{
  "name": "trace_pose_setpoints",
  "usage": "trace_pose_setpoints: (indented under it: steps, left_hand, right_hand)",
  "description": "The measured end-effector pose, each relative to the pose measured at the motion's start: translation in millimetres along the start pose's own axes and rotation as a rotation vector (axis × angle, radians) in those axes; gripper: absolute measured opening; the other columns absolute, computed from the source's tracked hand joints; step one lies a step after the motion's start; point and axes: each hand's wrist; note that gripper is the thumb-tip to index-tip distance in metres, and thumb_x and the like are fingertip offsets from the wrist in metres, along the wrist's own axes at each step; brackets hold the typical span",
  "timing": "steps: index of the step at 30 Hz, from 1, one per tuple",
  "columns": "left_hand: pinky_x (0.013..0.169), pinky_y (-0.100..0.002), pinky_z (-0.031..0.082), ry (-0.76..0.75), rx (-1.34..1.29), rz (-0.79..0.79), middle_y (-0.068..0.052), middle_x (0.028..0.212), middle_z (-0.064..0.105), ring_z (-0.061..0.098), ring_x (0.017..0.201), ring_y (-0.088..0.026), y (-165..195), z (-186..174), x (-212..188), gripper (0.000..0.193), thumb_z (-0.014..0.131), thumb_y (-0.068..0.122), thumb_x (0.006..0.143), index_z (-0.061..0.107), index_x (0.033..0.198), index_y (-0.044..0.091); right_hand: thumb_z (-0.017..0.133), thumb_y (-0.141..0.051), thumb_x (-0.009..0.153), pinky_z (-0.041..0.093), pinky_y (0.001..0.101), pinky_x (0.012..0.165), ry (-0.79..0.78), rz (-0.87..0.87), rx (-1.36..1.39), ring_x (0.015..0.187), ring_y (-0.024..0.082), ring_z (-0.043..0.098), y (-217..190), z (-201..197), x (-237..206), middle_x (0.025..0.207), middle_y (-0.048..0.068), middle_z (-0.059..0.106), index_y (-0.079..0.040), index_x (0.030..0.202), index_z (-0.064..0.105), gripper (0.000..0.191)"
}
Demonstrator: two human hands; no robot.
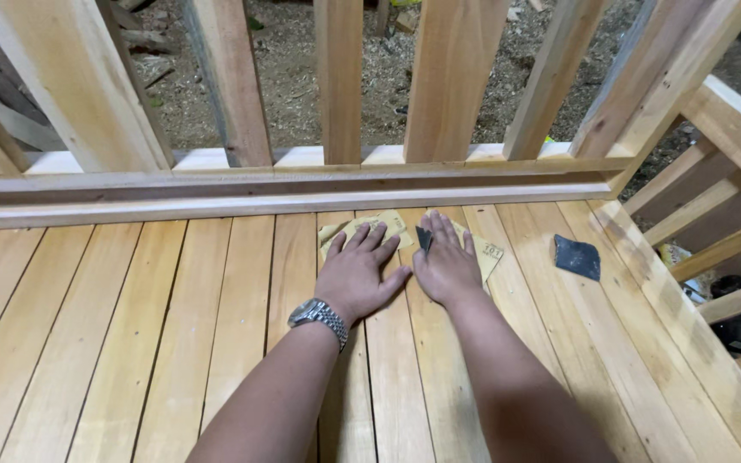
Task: The person sands the wooden plank surface of a slatted bench-like structure by hand, rubbing sandpaper back and forth across the planks. They reposition the sandpaper and shift to different sections of the wooden surface, continuing to sand across the boards.
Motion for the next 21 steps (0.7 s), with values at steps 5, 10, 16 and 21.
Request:
trace_pose_setpoints:
  steps: [5, 10, 16, 21]
  left_hand:
    - [0.121, -0.051, 0.015, -0.015, -0.002, -0.001, -0.007, 0.162, 0.034, 0.025, 0.152, -0.027, 2, -1, 1, 0.072, 0.044, 0.064, 0.09, 0.051, 0.148, 0.022]
    - [0.121, -0.052, 0.015, -0.026, 0.021, -0.006, -0.008, 0.163, 0.032, 0.024, 0.151, -0.027, 3, -2, 0, 0.073, 0.045, 0.064, 0.09, 0.049, 0.149, 0.022]
    - [0.121, -0.052, 0.015, -0.032, -0.016, -0.018, -0.007, 0.162, 0.033, 0.024, 0.152, -0.026, 3, -4, -1, 0.072, 0.045, 0.063, 0.089, 0.049, 0.149, 0.022]
    - [0.122, -0.052, 0.015, -0.013, 0.01, -0.012, -0.008, 0.163, 0.034, 0.026, 0.153, -0.026, 0, 1, 1, 0.068, 0.045, 0.057, 0.092, 0.051, 0.148, 0.02]
  right_hand:
    - [0.036, -0.034, 0.094, 0.006, 0.0478, 0.125, 0.003, 0.016, 0.019, 0.157, 0.018, 0.007, 1, 1, -36, 0.172, 0.003, 0.009, -0.015, 0.161, 0.019, 0.072]
    - [0.036, -0.034, 0.094, 0.006, 0.0473, 0.126, -0.025, 0.044, 0.0, 0.157, 0.018, 0.007, 2, 2, -62, 0.171, 0.003, 0.009, -0.014, 0.162, 0.017, 0.073]
    - [0.033, -0.033, 0.096, 0.003, 0.0467, 0.126, -0.044, 0.076, -0.016, 0.158, 0.018, 0.004, 2, -18, -20, 0.172, 0.002, 0.006, -0.015, 0.163, 0.013, 0.071]
    - [0.032, -0.038, 0.096, 0.0, 0.0497, 0.123, -0.076, 0.047, -0.169, 0.156, 0.022, 0.002, -23, -17, -40, 0.171, 0.005, 0.002, -0.017, 0.163, 0.008, 0.073]
Point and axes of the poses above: each hand's wrist, its own x-axis towards the middle knuckle, its own z-axis out of the palm, y = z × x
